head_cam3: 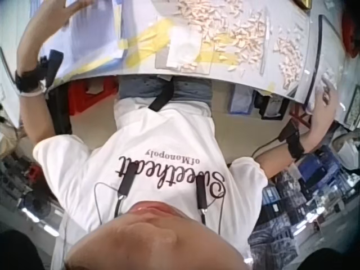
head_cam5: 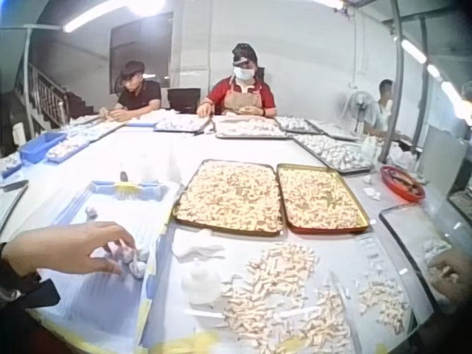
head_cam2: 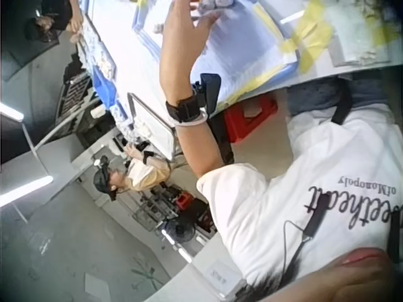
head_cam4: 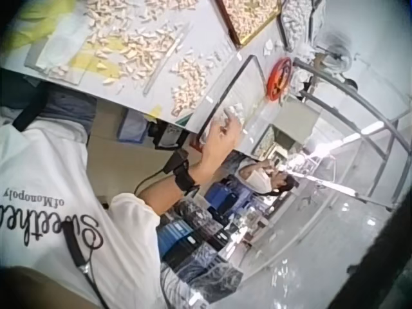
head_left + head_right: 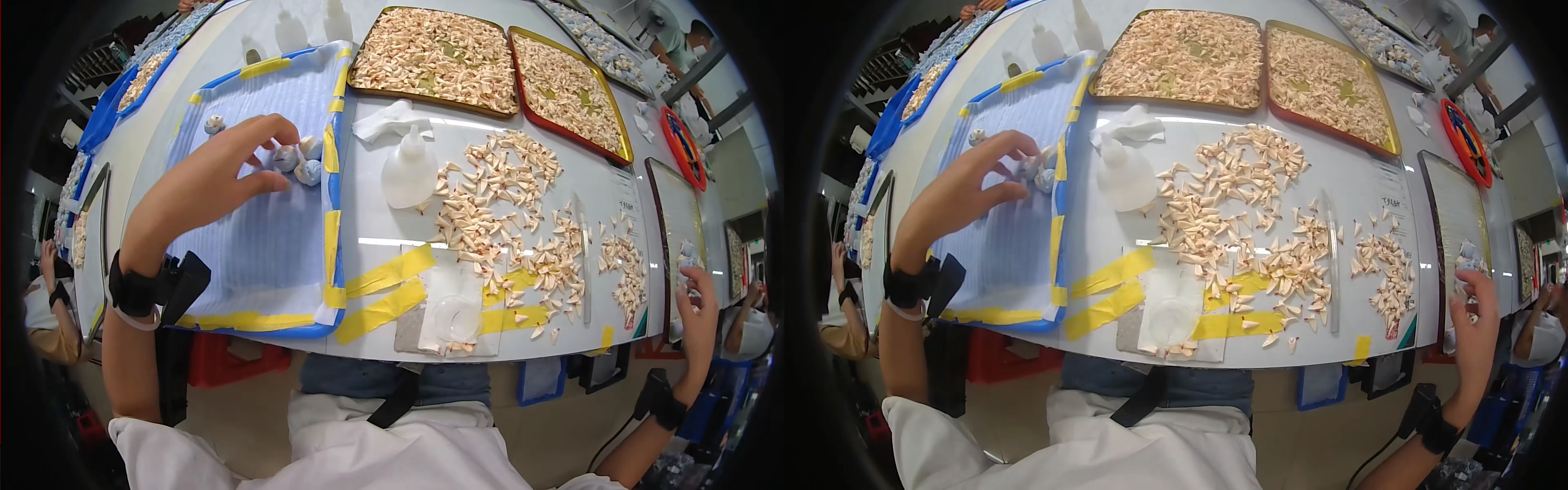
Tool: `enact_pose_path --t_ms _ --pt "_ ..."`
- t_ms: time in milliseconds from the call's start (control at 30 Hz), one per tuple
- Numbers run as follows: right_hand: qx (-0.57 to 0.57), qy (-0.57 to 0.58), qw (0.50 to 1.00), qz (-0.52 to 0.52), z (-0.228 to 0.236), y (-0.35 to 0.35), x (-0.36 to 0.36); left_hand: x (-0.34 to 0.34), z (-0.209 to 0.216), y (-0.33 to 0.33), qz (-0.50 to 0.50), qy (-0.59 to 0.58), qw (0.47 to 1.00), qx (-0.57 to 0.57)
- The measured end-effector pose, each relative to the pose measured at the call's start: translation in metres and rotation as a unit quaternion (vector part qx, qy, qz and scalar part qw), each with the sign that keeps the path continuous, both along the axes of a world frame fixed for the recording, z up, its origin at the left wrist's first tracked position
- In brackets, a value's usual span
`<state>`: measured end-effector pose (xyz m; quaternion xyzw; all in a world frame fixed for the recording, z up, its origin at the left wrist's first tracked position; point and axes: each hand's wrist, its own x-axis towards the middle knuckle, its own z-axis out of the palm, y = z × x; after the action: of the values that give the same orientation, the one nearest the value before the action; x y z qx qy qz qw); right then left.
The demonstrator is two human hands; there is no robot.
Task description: The person assembles hair for small doll heads by picking up individual white hair strands from a tray and attaching them to the heads. The person repeatedly picks up strands, applies them to the doll's head, and places the finished heads on a blue tray. The process involves precise hand movements to position the hair correctly.
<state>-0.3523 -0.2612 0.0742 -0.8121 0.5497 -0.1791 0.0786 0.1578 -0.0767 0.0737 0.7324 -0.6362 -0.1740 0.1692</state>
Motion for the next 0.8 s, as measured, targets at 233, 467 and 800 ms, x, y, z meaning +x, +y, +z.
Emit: enact_pose_path --t_ms 233,467,800 --pt "0.052 -0.047 0.99 0.124 0.006 0.013 0.074 -0.009 0.012 0.016 0.013 0.022 0.995 0.095" --pt "0.116 -0.041 0.966 0.225 -0.007 -0.006 0.12 -0.042 0.032 0.082 0.047 0.154 0.975 -0.153" --pt "-0.007 -0.015 0.974 0.224 -0.023 -0.009 0.114 -0.148 -0.025 0.09 0.115 0.387 0.877 -0.261"
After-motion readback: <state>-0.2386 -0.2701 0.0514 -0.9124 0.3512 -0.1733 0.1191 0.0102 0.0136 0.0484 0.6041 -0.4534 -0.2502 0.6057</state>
